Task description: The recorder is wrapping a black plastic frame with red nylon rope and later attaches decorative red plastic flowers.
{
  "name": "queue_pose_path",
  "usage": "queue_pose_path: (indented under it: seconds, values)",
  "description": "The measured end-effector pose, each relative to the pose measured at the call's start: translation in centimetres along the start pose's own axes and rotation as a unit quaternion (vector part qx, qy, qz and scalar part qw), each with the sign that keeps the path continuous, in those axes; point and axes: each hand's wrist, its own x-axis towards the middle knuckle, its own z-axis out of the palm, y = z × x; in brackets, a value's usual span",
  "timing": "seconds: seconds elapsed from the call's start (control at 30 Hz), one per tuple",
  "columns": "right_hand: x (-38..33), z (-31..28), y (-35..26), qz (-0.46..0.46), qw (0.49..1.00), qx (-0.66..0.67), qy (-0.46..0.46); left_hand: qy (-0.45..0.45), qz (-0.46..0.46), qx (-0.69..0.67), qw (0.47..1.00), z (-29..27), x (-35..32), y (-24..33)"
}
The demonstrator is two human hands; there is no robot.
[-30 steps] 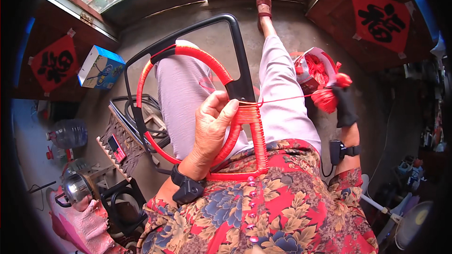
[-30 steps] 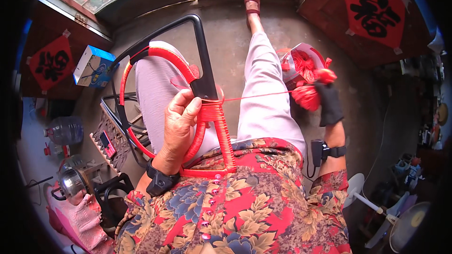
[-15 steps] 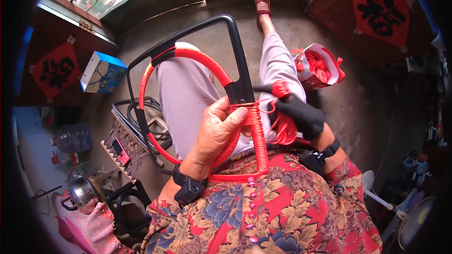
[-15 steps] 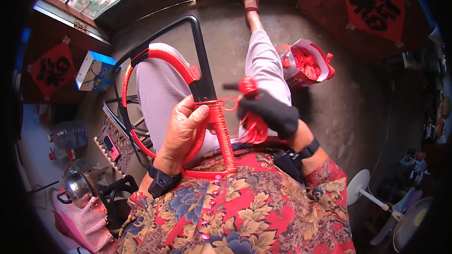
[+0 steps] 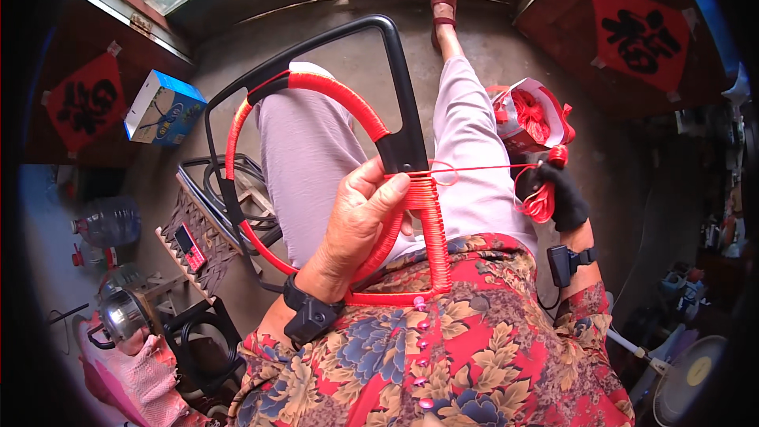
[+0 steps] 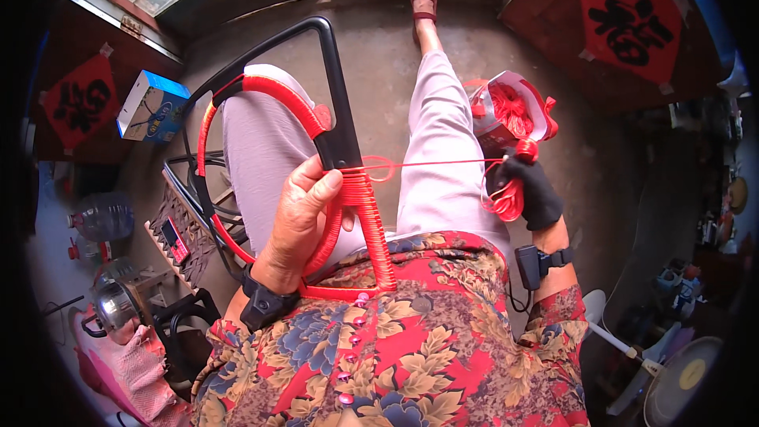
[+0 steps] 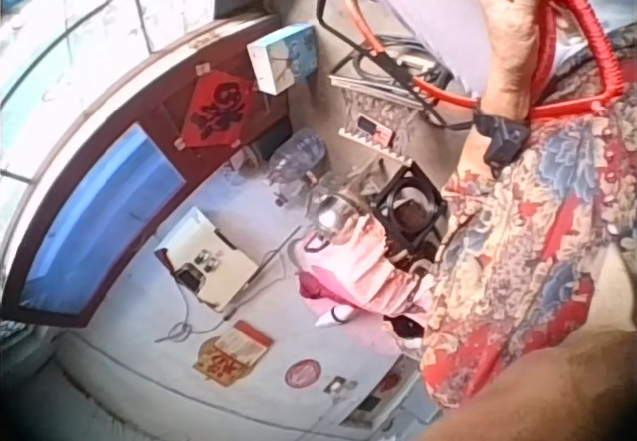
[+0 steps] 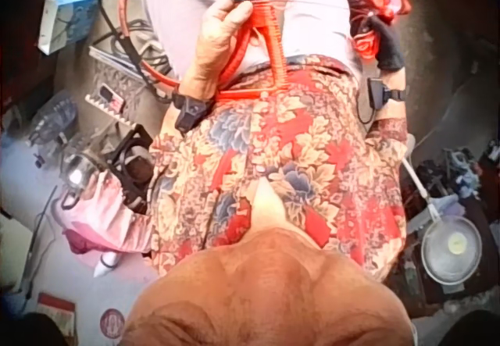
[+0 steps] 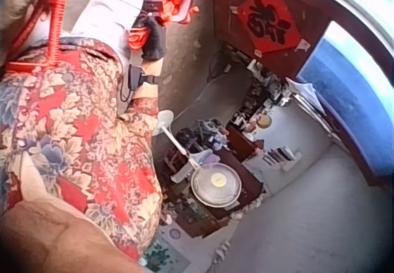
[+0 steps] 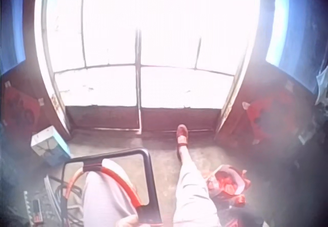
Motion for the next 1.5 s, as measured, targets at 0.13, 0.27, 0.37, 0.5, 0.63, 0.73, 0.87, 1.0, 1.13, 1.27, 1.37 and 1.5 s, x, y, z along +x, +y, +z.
queue_pose_path:
  seconds: [0.13, 0.27, 0.37, 0.5, 0.63, 0.73, 0.87, 1.0, 1.13, 1.27, 1.37, 1.5]
  values:
    - [1.3, -4.8, 1.8, -0.027, 0.988, -0.081, 0.126, -0.001, -0.005, -0.017, 1.000, 0.1, 0.3, -0.1]
    - [1.9, -1.1, 1.3, -0.075, 0.961, -0.228, 0.138, 0.000, -0.007, 0.004, 1.000, 0.3, 0.4, -0.1]
    - [0.5, 7.2, -1.3, -0.130, 0.968, -0.216, 0.009, -0.007, -0.010, 0.021, 1.000, 0.4, 0.2, 0.1]
    - [-0.3, 14.8, -1.6, -0.037, 0.971, -0.097, -0.217, -0.011, -0.013, 0.015, 1.000, 0.4, 0.2, -0.1]
    - [-0.3, 15.8, -3.1, -0.015, 0.970, -0.146, -0.194, -0.007, -0.008, 0.005, 1.000, 0.7, 0.1, 0.0]
    - [-1.2, 15.9, -4.5, -0.070, 0.968, -0.140, -0.194, -0.015, -0.002, 0.011, 1.000, 0.3, 0.0, 0.0]
    - [-1.3, 14.5, -4.3, -0.041, 0.962, -0.141, -0.229, -0.004, -0.002, 0.007, 1.000, 0.3, 0.0, 0.1]
    - [-0.7, 12.5, -2.7, -0.036, 0.974, -0.058, -0.216, 0.001, -0.003, 0.010, 1.000, 0.3, 0.1, -0.2]
    - [-1.0, 12.8, -1.8, -0.042, 0.945, 0.218, -0.242, -0.015, -0.012, 0.000, 1.000, 0.2, 0.1, -0.1]
    - [-0.3, 14.6, -1.9, -0.067, 0.877, 0.388, -0.275, -0.011, -0.034, 0.007, 0.999, 0.3, 0.1, -0.2]
    - [0.3, 13.7, -1.4, -0.034, 0.872, 0.399, -0.282, -0.018, -0.035, -0.012, 0.999, 0.6, 0.1, -0.3]
    - [0.0, 12.9, -1.1, -0.052, 0.928, 0.272, -0.250, 0.025, -0.052, -0.066, 0.996, 0.5, -0.1, -0.3]
